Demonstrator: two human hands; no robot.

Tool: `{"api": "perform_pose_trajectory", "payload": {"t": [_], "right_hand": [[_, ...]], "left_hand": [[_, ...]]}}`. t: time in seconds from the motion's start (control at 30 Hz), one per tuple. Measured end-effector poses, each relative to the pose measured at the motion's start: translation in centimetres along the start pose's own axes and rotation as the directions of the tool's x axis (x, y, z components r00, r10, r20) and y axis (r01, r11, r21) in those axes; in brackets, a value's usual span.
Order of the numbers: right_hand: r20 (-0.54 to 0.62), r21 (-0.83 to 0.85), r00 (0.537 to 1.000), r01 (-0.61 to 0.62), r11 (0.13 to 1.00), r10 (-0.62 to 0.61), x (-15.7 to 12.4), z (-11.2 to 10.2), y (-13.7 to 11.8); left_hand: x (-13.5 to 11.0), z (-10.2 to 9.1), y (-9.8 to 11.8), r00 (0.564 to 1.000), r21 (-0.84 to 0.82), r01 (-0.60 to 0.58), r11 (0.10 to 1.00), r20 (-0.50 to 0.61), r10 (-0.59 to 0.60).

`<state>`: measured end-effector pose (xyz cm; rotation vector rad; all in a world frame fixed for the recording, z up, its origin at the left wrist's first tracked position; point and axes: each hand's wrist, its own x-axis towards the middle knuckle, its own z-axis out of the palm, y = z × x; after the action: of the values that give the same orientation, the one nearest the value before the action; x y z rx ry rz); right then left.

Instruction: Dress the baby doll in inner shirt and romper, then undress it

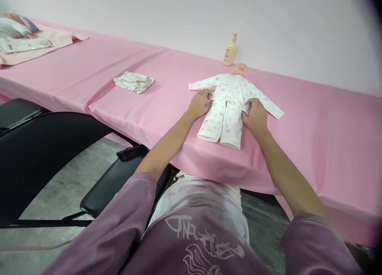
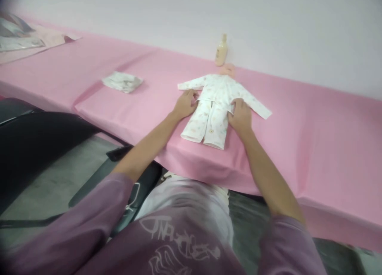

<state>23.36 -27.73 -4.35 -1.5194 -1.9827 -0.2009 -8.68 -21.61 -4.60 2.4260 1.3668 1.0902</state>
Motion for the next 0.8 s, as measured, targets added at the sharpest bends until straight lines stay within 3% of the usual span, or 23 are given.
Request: {"api": "perform_pose_trajectory", "payload": {"t": [0.17, 0.37, 0.8], "right_hand": [[0.066, -0.120, 0.994, -0.084, 0.989, 0.093, 0.0, 0.8, 1.1], [0.221, -0.270, 0.955, -0.137, 0.953, 0.199, -0.2, 0.1, 1.0], [0.340, -0.244, 0.894, -0.216, 0.945, 0.292, -0.7, -1.7, -0.8]], "left_hand": [[0.1, 0.3, 0.6, 0.990, 0.065, 0.131, 0.989, 0.048, -0.134], [0.3, 0.7, 1.1, 0.980, 0.099, 0.190, 0.977, 0.032, -0.194], [0.1, 1.2, 0.4, 0.979, 0.021, 0.200, 0.980, 0.022, -0.201]]}}
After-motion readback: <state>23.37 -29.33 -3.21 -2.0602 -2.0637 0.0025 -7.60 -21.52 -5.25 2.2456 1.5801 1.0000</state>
